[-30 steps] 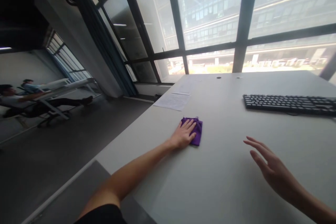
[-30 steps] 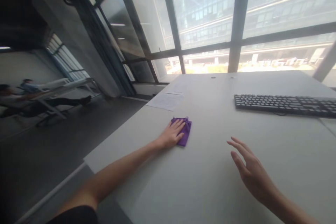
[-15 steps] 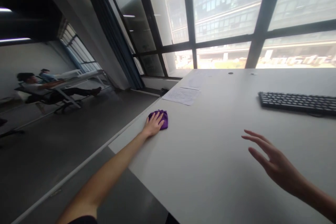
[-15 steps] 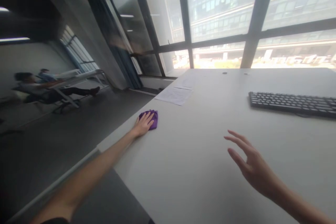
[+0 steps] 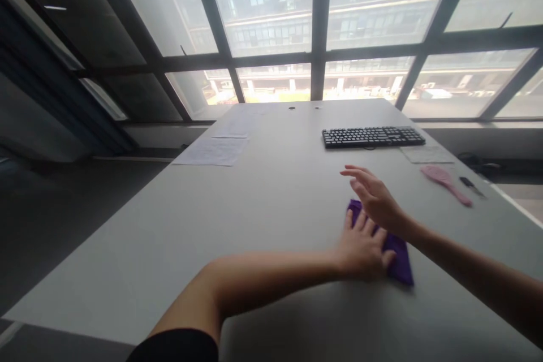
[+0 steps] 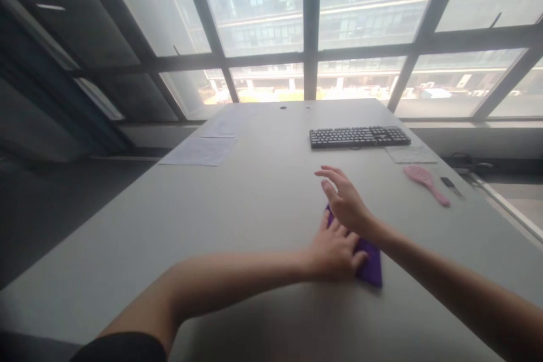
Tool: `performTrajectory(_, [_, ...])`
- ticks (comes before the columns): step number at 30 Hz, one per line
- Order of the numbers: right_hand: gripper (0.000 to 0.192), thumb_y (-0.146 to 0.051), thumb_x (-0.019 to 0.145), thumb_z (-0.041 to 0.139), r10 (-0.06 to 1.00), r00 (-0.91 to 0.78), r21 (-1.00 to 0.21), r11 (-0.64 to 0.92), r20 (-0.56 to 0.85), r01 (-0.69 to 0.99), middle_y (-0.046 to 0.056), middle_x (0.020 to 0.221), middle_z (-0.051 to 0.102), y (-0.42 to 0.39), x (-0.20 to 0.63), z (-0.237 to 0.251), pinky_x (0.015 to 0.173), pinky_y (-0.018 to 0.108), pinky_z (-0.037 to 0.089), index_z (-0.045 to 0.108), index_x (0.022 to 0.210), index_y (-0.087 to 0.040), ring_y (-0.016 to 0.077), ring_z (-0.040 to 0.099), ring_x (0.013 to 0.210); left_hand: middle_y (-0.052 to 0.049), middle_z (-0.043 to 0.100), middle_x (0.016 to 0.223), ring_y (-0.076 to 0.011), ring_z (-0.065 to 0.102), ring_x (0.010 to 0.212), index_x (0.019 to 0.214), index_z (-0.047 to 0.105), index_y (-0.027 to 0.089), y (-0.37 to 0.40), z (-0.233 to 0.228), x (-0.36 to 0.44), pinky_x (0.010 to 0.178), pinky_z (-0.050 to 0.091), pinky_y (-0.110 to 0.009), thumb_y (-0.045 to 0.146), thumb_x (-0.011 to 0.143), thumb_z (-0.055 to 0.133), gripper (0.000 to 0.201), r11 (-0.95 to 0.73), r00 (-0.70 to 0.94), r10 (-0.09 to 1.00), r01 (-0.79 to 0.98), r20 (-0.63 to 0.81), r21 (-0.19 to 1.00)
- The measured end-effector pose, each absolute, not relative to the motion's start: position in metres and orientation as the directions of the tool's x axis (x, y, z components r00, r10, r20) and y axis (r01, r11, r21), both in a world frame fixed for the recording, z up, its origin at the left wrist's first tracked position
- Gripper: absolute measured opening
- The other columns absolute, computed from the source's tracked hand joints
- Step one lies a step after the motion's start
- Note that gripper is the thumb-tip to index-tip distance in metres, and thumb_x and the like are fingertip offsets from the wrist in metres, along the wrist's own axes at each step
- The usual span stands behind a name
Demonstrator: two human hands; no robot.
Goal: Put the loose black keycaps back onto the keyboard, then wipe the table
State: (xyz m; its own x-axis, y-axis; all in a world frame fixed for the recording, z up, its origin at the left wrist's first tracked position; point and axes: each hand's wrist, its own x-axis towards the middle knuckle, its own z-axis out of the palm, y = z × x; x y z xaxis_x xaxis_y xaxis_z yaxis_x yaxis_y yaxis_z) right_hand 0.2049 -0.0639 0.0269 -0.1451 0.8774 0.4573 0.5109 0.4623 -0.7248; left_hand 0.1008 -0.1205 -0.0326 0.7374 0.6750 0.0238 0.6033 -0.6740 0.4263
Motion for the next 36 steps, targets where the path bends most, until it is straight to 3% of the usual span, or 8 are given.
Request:
performTrajectory(4, [0.033, -0.037, 0.097, 0.045, 0.864, -0.055, -0.720, 0.451, 0.501, 0.527, 0.011, 0.130, 0.063, -0.061, 0.233, 0.036, 0.111, 0.048, 0.039, 0.070, 0.112, -0.021, 0.0273, 0.057, 0.125, -0.011, 0.012, 0.168, -0.0281, 0.004, 0.156, 0.161, 0.017, 0.019, -0.183, -0.032, 0.090, 0.125, 0.009, -0.053, 0.054, 0.104, 0.023, 0.068, -0.825, 0.851, 0.517, 0.465, 0.097, 0.320])
performTrajectory(7, [0.034, -0.039, 0.097, 0.045, 0.875, -0.047, -0.724, 0.427, 0.481, 0.542, 0.012, 0.129, 0.064, -0.062, 0.240, 0.032, 0.110, 0.048, 0.040, 0.070, 0.111, -0.021, 0.0271, 0.058, 0.124, -0.006, 0.014, 0.168, -0.0288, 0.011, 0.155, 0.161, 0.016, 0.027, -0.173, -0.034, 0.025, 0.125, 0.013, -0.051, 0.060, 0.101, 0.031, 0.070, -0.800, 0.815, 0.576, 0.548, 0.057, 0.244])
performTrajectory(14, [0.038, -0.044, 0.097, 0.043, 0.913, -0.170, -0.733, 0.399, 0.370, 0.551, 0.012, 0.129, 0.064, -0.066, 0.221, 0.002, 0.111, 0.049, 0.040, 0.069, 0.111, -0.021, 0.0279, 0.057, 0.126, -0.007, 0.015, 0.168, -0.0291, 0.014, 0.155, 0.160, 0.020, 0.024, -0.125, -0.046, -0.198, 0.124, 0.012, -0.056, 0.058, 0.102, 0.024, 0.067, -0.179, 0.180, 0.983, 0.984, -0.030, 0.022])
performTrajectory(20, [0.043, -0.059, 0.092, 0.047, 0.907, -0.289, -0.736, 0.418, 0.307, 0.532, 0.012, 0.127, 0.067, -0.059, 0.194, -0.021, 0.108, 0.061, 0.042, 0.072, 0.109, -0.028, 0.0367, 0.058, 0.125, -0.006, 0.009, 0.168, -0.0236, 0.008, 0.156, 0.161, 0.017, 0.019, -0.145, -0.025, -0.353, 0.125, 0.008, -0.049, 0.053, 0.102, 0.018, 0.068, 0.365, -0.369, 0.925, 0.929, -0.086, -0.057])
performTrajectory(26, [0.038, -0.063, 0.091, 0.047, 0.890, -0.373, -0.727, 0.437, 0.263, 0.530, 0.009, 0.127, 0.068, -0.057, 0.174, -0.032, 0.105, 0.064, 0.045, 0.070, 0.110, -0.039, 0.0407, 0.059, 0.124, -0.028, 0.016, 0.162, -0.0391, 0.017, 0.152, 0.157, 0.019, -0.003, -0.138, 0.004, -0.433, 0.120, 0.017, -0.062, 0.048, 0.101, 0.013, 0.075, 0.642, -0.646, 0.761, 0.763, -0.062, -0.074])
performTrajectory(29, [0.038, -0.062, 0.092, 0.046, 0.880, -0.400, -0.719, 0.449, 0.254, 0.530, 0.009, 0.129, 0.068, -0.054, 0.169, -0.041, 0.105, 0.062, 0.046, 0.070, 0.113, -0.040, 0.0402, 0.059, 0.124, -0.030, 0.015, 0.162, -0.0398, 0.015, 0.153, 0.156, 0.019, -0.006, -0.126, 0.001, -0.411, 0.121, 0.014, -0.060, 0.047, 0.101, 0.015, 0.076, 0.620, -0.623, 0.779, 0.782, -0.069, -0.067])
performTrajectory(32, [0.040, -0.060, 0.093, 0.047, 0.866, -0.430, -0.709, 0.470, 0.256, 0.525, 0.010, 0.130, 0.067, -0.053, 0.156, -0.046, 0.105, 0.061, 0.047, 0.069, 0.115, -0.035, 0.0383, 0.059, 0.125, -0.014, 0.010, 0.167, -0.0283, 0.007, 0.156, 0.160, 0.020, 0.011, -0.119, -0.019, -0.345, 0.125, 0.008, -0.048, 0.054, 0.101, 0.020, 0.073, 0.461, -0.463, 0.883, 0.887, -0.081, -0.045])
performTrajectory(36, [0.043, -0.052, 0.097, 0.046, 0.804, -0.522, -0.647, 0.563, 0.284, 0.514, 0.010, 0.146, 0.056, -0.073, 0.118, -0.036, 0.110, 0.057, 0.045, 0.064, 0.128, -0.028, 0.0333, 0.053, 0.133, -0.016, 0.008, 0.167, -0.0294, 0.002, 0.155, 0.160, 0.018, 0.009, -0.118, -0.044, -0.221, 0.126, 0.008, -0.051, 0.062, 0.099, 0.025, 0.081, -0.108, 0.111, 0.994, 0.990, -0.020, 0.088])
